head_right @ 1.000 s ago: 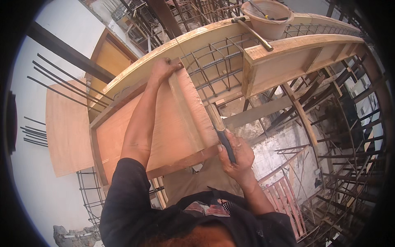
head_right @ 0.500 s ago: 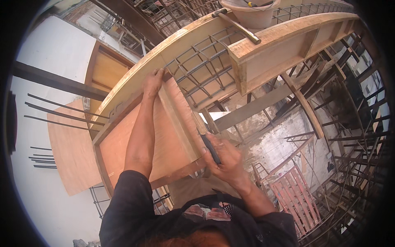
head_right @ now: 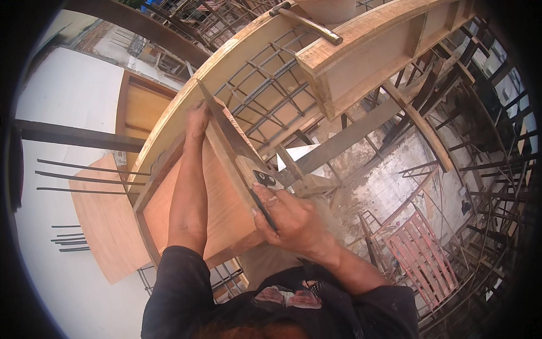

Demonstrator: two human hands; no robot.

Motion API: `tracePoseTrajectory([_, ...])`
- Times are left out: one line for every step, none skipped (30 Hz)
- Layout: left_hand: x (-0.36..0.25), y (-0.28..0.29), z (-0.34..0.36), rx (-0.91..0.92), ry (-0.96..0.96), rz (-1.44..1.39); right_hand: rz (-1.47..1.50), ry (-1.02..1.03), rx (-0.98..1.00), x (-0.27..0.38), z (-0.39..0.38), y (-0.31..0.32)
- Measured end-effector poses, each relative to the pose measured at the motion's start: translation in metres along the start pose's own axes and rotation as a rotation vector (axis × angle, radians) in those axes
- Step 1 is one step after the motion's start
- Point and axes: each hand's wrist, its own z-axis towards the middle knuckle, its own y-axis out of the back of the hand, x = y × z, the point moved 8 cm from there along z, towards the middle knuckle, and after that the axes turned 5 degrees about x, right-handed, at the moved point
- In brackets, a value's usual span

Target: The person measures a wooden board using a tape measure and positions it onto a rebar structure. The person uses a hammer to secure wooden pieces to the frame and a handsaw to cut a wooden section.

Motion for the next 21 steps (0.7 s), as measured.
tracePoseTrajectory([-0.006, -0.001, -0.001, 0.007, -0.006, 0.002, -0.003, -0.006, -0.007, 0.001, 0.0, 0.003])
tracePoseTrajectory([-0.01, -0.001, -0.003, 0.012, 0.0, 0.025, 0.003, -0.019, 0.015, 0.002, 0.0, 0.004])
tracePoseTrajectory([-0.015, -0.002, -0.004, 0.016, 0.007, 0.047, 0.009, -0.032, 0.038, 0.002, 0.0, 0.006])
tracePoseTrajectory([-0.011, -0.002, -0.004, 0.019, 0.011, 0.052, 0.015, -0.037, 0.039, 0.006, 0.0, 0.009])
tracePoseTrajectory([-0.007, 0.0, -0.004, -0.002, 0.022, 0.035, 0.012, -0.026, 0.042, 0.011, 0.0, 0.013])
tracePoseTrajectory([-0.002, 0.003, -0.005, -0.024, 0.033, 0.019, 0.009, -0.015, 0.045, 0.013, -0.001, 0.013])
tracePoseTrajectory([0.0, 0.003, -0.004, -0.025, 0.035, 0.02, 0.01, -0.014, 0.046, 0.013, 0.001, 0.012])
tracePoseTrajectory([0.001, 0.005, -0.003, -0.054, 0.02, 0.034, 0.007, -0.016, 0.037, 0.013, 0.003, 0.012])
tracePoseTrajectory([0.002, 0.008, -0.003, -0.082, 0.006, 0.048, 0.005, -0.018, 0.029, 0.012, 0.005, 0.011])
tracePoseTrajectory([-0.006, 0.007, -0.005, -0.076, 0.001, 0.041, -0.005, -0.021, 0.027, 0.01, 0.011, 0.008])
tracePoseTrajectory([-0.017, 0.004, -0.008, -0.039, 0.007, 0.033, -0.005, -0.036, 0.036, 0.003, 0.019, 0.001])
tracePoseTrajectory([-0.026, -0.002, -0.011, -0.002, 0.012, 0.026, -0.005, -0.05, 0.044, -0.002, 0.022, -0.002])
tracePoseTrajectory([-0.02, 0.0, -0.009, -0.004, 0.018, 0.029, 0.0, -0.049, 0.047, 0.002, 0.022, -0.003])
tracePoseTrajectory([-0.012, 0.003, -0.007, -0.019, 0.042, 0.025, -0.004, -0.085, 0.099, 0.004, 0.021, -0.005])
tracePoseTrajectory([-0.004, 0.005, -0.006, -0.034, 0.065, 0.021, -0.009, -0.12, 0.15, 0.007, 0.02, -0.007])
tracePoseTrajectory([-0.004, 0.006, -0.009, -0.031, 0.069, 0.024, -0.005, -0.124, 0.152, 0.012, 0.016, -0.004])
tracePoseTrajectory([-0.012, 0.007, -0.013, -0.057, 0.053, 0.058, -0.002, -0.135, 0.156, 0.014, 0.011, 0.002])
tracePoseTrajectory([-0.02, 0.01, -0.016, -0.084, 0.037, 0.092, 0.001, -0.147, 0.16, 0.013, 0.008, 0.005])
tracePoseTrajectory([-0.025, 0.013, -0.017, -0.086, 0.036, 0.087, -0.003, -0.144, 0.161, 0.012, 0.012, 0.002])
tracePoseTrajectory([-0.027, 0.009, -0.017, -0.054, 0.05, 0.089, -0.003, -0.139, 0.135, 0.009, 0.018, -0.003])
tracePoseTrajectory([-0.029, 0.005, -0.018, -0.022, 0.065, 0.092, -0.002, -0.134, 0.111, 0.004, 0.024, -0.008])
